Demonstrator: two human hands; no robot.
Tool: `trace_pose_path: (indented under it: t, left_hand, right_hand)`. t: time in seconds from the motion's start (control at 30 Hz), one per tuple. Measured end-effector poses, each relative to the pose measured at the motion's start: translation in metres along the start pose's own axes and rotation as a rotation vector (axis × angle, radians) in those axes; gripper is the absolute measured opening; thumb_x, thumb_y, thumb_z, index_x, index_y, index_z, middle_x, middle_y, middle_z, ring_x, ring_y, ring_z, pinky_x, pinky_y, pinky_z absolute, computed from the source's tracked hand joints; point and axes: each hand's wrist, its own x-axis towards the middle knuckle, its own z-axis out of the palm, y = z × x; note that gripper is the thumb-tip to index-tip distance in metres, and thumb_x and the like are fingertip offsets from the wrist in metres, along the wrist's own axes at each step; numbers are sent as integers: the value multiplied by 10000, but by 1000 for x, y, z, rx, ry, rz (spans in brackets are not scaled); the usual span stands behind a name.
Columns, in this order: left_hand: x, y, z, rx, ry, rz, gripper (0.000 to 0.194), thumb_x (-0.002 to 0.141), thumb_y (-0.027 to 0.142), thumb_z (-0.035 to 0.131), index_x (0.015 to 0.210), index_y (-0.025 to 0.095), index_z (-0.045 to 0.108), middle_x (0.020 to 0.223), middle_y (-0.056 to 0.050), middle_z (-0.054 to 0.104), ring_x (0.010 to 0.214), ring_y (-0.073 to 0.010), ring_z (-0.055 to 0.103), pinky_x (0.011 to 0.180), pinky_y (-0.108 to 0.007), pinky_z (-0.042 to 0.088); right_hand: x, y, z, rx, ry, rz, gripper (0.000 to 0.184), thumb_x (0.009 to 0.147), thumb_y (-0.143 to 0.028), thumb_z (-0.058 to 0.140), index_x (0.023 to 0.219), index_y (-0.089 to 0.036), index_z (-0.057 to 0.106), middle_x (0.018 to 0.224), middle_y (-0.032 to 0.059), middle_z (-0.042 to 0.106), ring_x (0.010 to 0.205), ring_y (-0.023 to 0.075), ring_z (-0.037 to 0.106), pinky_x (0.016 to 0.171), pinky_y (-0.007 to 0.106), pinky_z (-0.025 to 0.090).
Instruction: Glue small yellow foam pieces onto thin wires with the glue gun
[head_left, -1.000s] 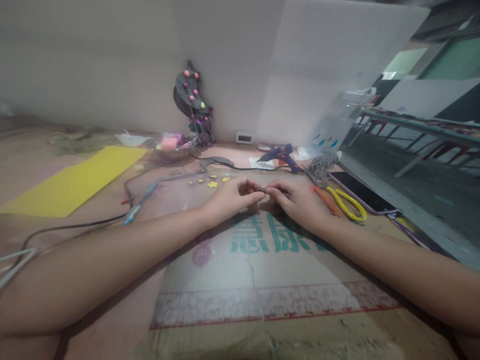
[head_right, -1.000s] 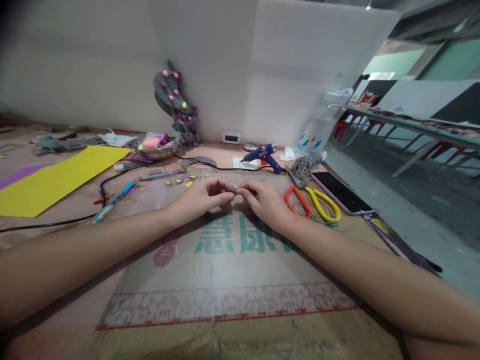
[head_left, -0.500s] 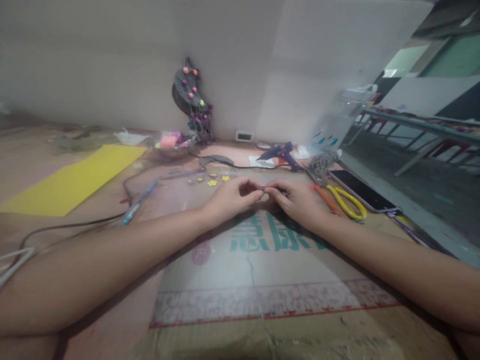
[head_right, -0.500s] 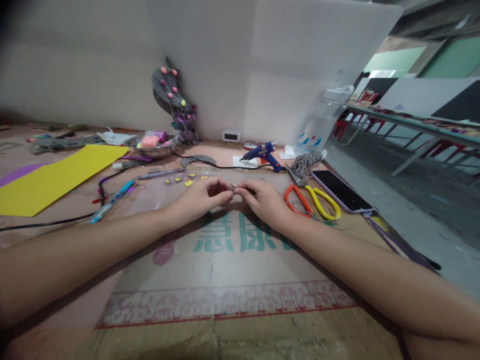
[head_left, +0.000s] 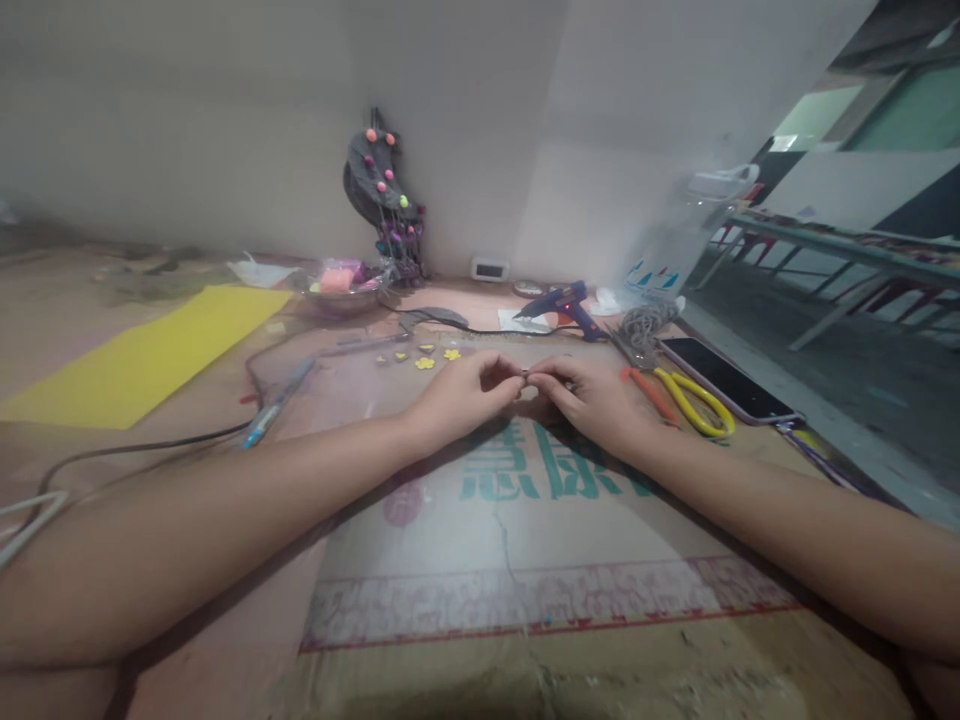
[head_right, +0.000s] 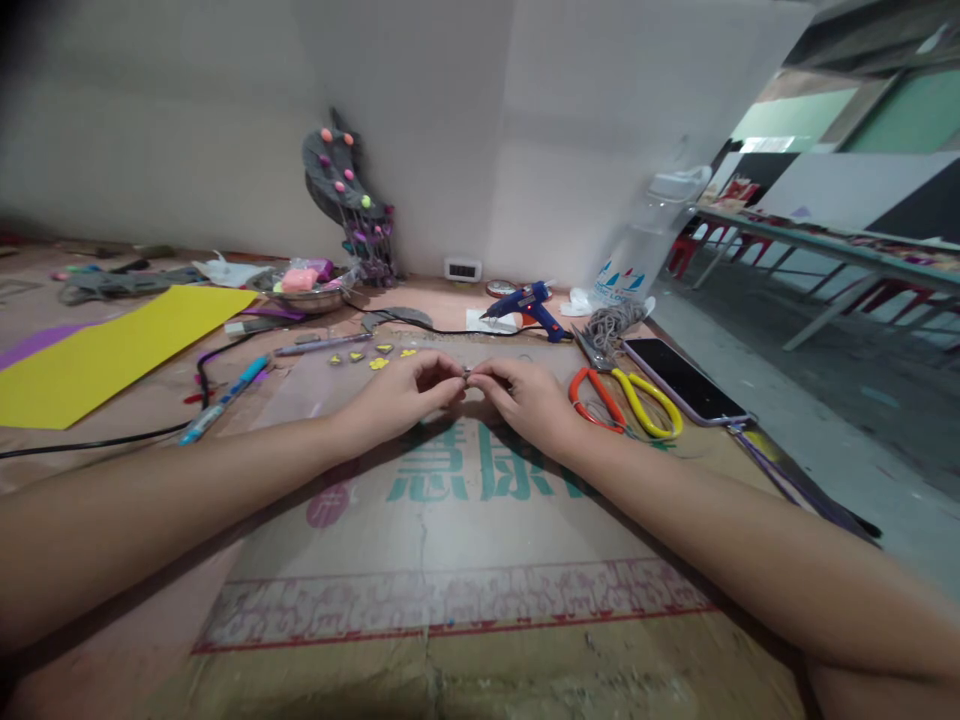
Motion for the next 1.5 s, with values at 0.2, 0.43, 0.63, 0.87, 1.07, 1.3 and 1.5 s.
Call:
trace_pose_path:
  t: [0.2,0.43,0.63,0.87,1.07,1.3,1.5]
  left_hand:
    - [0,1,0,-20,2,-3,167,863,281,526,904,152,624,835,-35,685,728,-134,615,656,-244,465]
    - [2,-1,-1,-46,35,-8,160,873,280,525,876,153,622,801,-24,678,691,-122,605,641,-233,462]
    - [1,3,-2,-15,64,11,157,869,272,535,878,150,634,833,-31,683,741,-135,613,672,-247,462]
    - [0,4,-1,7,59,53,146,868,264,532,862,154,629,830,-26,685,751,-140,622,697,-257,473]
    - [0,5,-1,11,59,39,135,864,255,536,860,152,623,836,-29,687,762,-139,620,706,-256,473]
    - [0,5,-1,-3,42,22,150,870,272,530,857,155,624,843,-35,689,770,-145,623,695,-257,474]
    - [0,3,-1,-5,53,21,153,873,272,526,855,161,629,839,-30,695,761,-142,625,698,-256,477]
  right_hand:
    - [0,2,1,1,-3,-13,219,913,-287,524,888,-177,711,744,37,706,686,167,633,643,269,459]
    - [-2,-2,0,52,-8,40,258,920,-296,492,997,-170,703,770,49,697,688,175,628,631,289,464]
    - [-3,-8,2,262,-57,156,257,920,-324,492,1097,-181,611,618,-21,602,552,128,557,530,250,430]
    - [0,-9,2,520,-88,254,236,899,-429,531,901,-193,525,563,-53,533,517,103,494,514,232,407]
    - [1,-10,3,551,-85,281,295,876,-479,559,835,-189,529,546,-52,514,502,97,469,506,234,392]
    - [0,-10,3,365,-6,241,272,876,-446,558,835,-178,569,581,-37,529,518,109,494,504,245,384]
    - [-2,-15,0,202,73,151,202,886,-384,561,840,-188,580,659,2,591,591,136,544,562,273,412]
